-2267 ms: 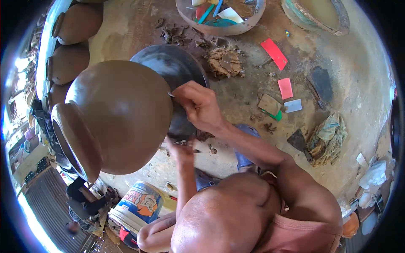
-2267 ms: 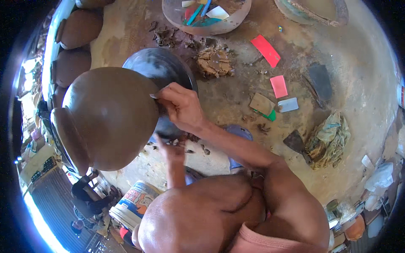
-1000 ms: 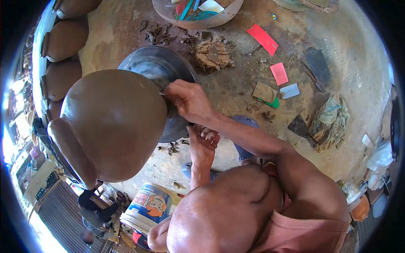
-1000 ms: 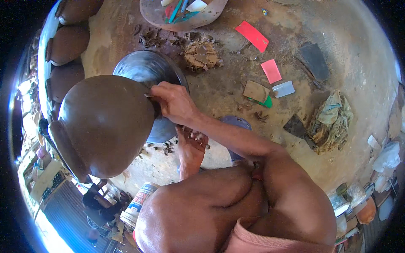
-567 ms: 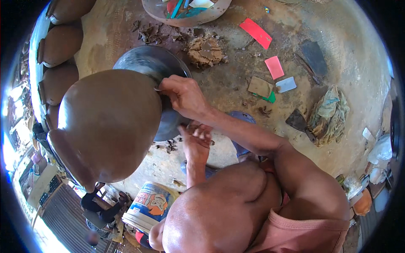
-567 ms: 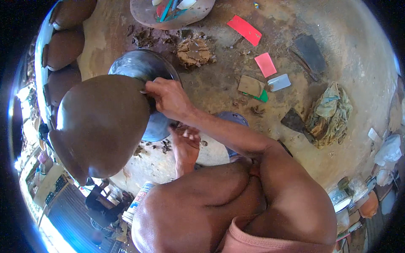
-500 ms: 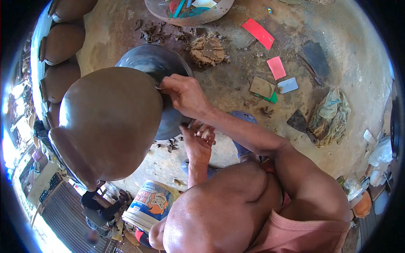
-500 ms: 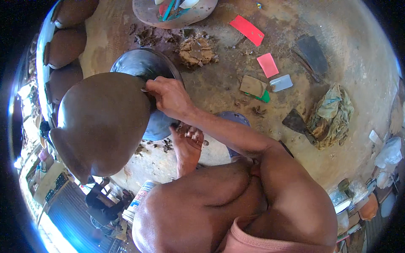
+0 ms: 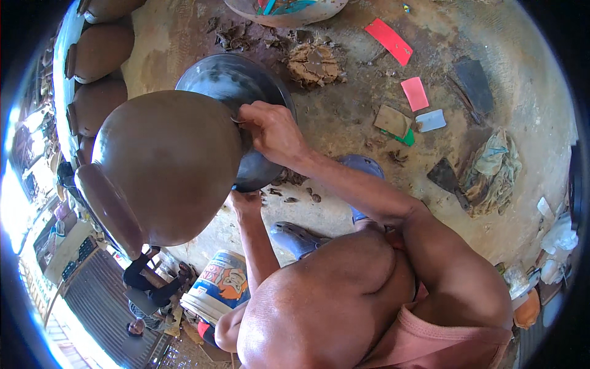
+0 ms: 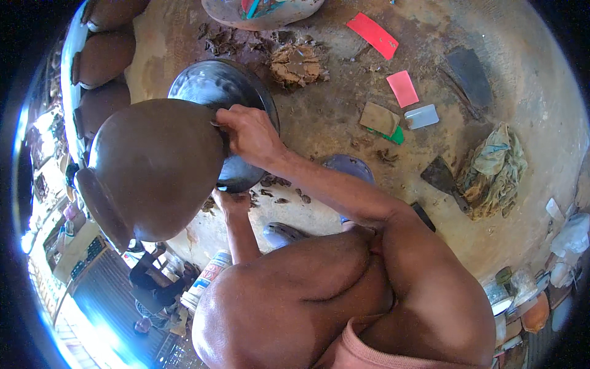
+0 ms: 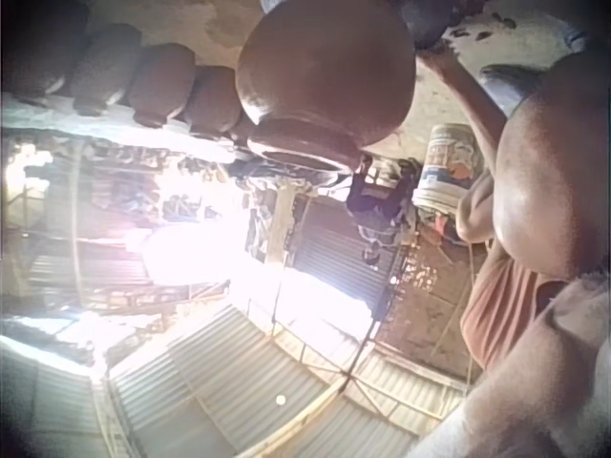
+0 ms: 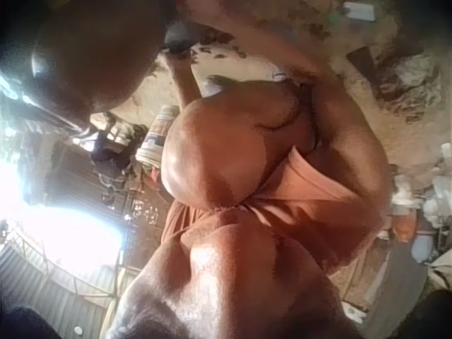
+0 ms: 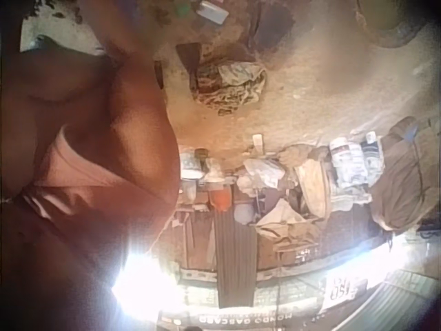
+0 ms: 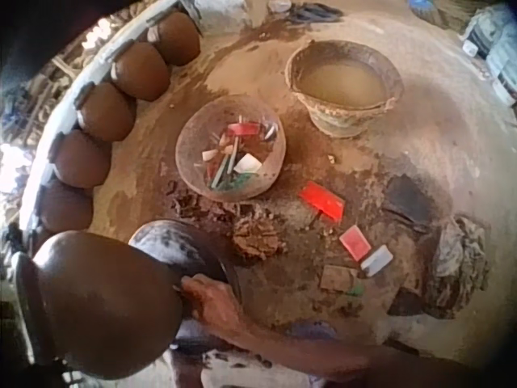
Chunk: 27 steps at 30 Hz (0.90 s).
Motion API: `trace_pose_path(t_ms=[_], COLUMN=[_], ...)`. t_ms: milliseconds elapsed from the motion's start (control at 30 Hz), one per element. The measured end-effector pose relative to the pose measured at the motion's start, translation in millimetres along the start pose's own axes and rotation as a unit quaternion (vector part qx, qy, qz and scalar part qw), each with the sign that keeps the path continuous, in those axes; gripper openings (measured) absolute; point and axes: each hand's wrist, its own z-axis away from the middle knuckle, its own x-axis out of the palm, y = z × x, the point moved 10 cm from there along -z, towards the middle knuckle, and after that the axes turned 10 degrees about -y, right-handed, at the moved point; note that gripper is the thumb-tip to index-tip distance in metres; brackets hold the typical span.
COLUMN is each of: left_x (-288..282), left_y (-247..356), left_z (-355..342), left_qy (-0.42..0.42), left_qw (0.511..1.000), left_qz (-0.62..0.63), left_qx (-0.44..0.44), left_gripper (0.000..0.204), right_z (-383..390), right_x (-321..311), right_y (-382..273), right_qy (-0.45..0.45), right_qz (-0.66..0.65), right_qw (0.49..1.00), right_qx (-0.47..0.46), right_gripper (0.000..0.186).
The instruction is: The person smooths the surface and rim of a large clay pot using various scrapers and a piece of cloth while the pot rotates on a wheel.
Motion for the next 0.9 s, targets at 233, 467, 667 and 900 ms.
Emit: trace_pose_path(t_ms=[233, 467, 667, 900], left_x=[4, 12, 22, 13], left_y=[4, 34, 43, 56], left_z=[-12, -25, -32, -33], left_qy=[-0.048, -0.229, -0.179, -0.151], left_qw=[0.999, 0.950, 0.968, 0.975], left_qz=[-0.017, -0.157, -0.124, -0.105], left_qx=[0.018, 0.141, 0.127, 0.126], left_gripper=[0.054, 0.059, 0.060, 0.061], right_z=[6, 16, 25, -51], right_x=[-6, -2, -9, -41], right_y=[6, -2, -3, -36], right_qy=[0.001, 0.002, -0.013, 0.049], right_qz=[0.029, 0.013, -0.015, 0.000], right_qw=[0.999, 1.000, 1.000, 0.995], right_qx=[0.015, 0.020, 0.014, -0.089], right_gripper=[0.024, 0.021, 0.014, 0.014])
